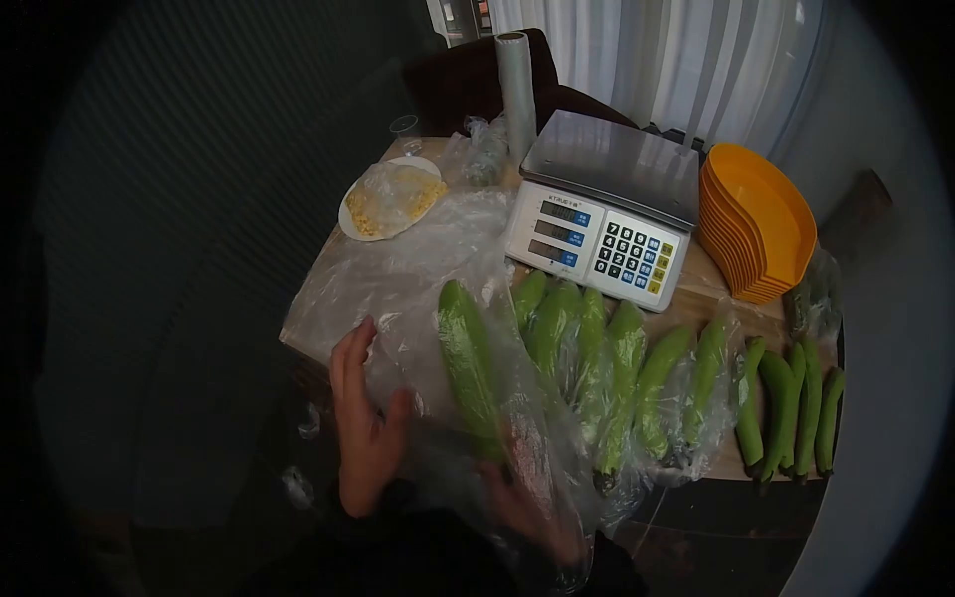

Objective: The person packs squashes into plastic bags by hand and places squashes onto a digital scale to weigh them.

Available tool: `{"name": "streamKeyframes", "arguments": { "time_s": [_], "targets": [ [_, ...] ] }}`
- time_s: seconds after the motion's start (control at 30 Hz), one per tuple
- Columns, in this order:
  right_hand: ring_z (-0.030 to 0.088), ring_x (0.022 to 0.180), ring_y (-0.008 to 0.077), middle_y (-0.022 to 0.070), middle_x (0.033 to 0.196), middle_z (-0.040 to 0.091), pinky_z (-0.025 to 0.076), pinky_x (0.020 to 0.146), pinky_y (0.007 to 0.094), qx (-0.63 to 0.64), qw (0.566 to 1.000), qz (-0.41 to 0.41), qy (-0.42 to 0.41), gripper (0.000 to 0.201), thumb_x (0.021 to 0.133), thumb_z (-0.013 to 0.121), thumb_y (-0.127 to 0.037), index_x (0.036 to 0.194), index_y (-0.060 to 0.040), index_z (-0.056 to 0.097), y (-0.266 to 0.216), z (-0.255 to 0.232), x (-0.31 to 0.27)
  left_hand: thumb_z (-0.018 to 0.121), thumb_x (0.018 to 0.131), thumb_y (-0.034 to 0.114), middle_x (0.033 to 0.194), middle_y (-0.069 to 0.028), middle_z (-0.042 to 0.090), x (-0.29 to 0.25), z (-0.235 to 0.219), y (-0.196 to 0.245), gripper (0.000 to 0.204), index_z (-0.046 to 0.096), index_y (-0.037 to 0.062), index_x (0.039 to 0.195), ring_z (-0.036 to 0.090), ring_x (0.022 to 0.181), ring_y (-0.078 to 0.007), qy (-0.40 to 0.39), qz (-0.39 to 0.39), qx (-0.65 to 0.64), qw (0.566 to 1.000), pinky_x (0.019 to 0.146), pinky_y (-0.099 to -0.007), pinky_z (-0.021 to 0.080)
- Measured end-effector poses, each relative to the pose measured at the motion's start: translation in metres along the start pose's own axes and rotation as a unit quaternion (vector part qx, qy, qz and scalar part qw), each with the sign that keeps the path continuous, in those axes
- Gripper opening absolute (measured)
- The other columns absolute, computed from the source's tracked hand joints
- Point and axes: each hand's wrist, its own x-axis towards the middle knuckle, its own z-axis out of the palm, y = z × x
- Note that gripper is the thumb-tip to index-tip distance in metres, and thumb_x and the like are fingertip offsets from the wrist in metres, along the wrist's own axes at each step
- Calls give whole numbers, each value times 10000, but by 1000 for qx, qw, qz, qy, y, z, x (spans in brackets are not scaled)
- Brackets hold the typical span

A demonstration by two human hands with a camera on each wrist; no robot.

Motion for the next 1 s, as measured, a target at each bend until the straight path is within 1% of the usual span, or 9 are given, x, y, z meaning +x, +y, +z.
{"name": "streamKeyframes", "arguments": {
  "time_s": [0.13,0.23,0.33,0.5,0.67,0.73,0.8,0.93,1.0],
  "targets": [
    [666,1370,393,249,1510,652,560,1125,489,-489,798,-332,113,630,1046,771,-318,1564,-19,569,-15,-22,7,708,1041,97,931,-165,730,-38,32,-41,364,680,-21,1384,700,772,-288,-88,-138,-140,977,787,-356,578],
    [695,1304,417,258,1417,697,569,1073,484,23,989,-79,121,538,1054,748,-208,1530,-13,590,5,17,17,699,1066,104,881,-169,724,-86,27,-36,350,670,-4,1398,705,773,-256,-244,-338,-76,906,768,-377,575],
    [699,1259,431,254,1391,697,569,1043,480,299,949,-40,86,547,1045,738,-130,1551,-14,569,3,20,14,700,1058,76,998,-192,743,-109,37,-50,306,686,-2,1354,706,866,-198,-249,-160,-162,941,796,-358,562],
    [662,1299,408,259,1467,639,535,1087,498,110,988,-85,72,624,1063,711,-138,1638,-57,484,-24,-11,25,718,1039,75,1293,-140,745,-77,22,-60,340,647,-43,1350,719,1125,-204,-76,-342,-453,820,984,-342,555],
    [643,1346,378,246,1536,601,505,1132,509,35,993,-85,-72,638,1088,665,-130,1688,-95,449,-61,-42,31,713,1051,154,1287,-122,742,-62,18,-31,427,597,-36,1415,731,1126,-240,-145,-349,-486,788,1017,-376,583],
    [654,1348,346,218,1555,602,512,1141,487,-62,968,-240,-39,668,1094,621,-104,1723,-97,398,-55,-56,24,711,1052,172,1252,-125,746,-61,20,-27,442,588,-26,1427,736,1095,-239,-100,-387,-530,748,1010,-387,594],
    [600,1438,278,181,1641,541,477,1194,449,65,978,-119,-160,688,1117,576,-137,1758,-109,331,-19,-93,19,726,1038,162,1145,-108,753,-70,17,-43,446,581,5,1429,751,991,-233,-27,-458,-561,689,898,-362,624],
    [416,1605,326,208,1763,364,344,1297,476,225,912,-94,330,797,1116,553,-147,1798,-100,145,-21,-140,6,746,1018,132,1080,-80,743,-73,-10,-71,446,584,35,1422,731,811,-184,-198,-387,-641,632,654,-297,586],
    [399,1613,356,218,1766,355,331,1303,493,154,937,-124,289,839,1107,584,-157,1798,-94,114,-31,-142,1,766,1000,88,1048,-53,740,-51,-5,-23,457,581,59,1416,666,671,-105,-155,-473,-437,749,464,-224,431]
  ]
}}
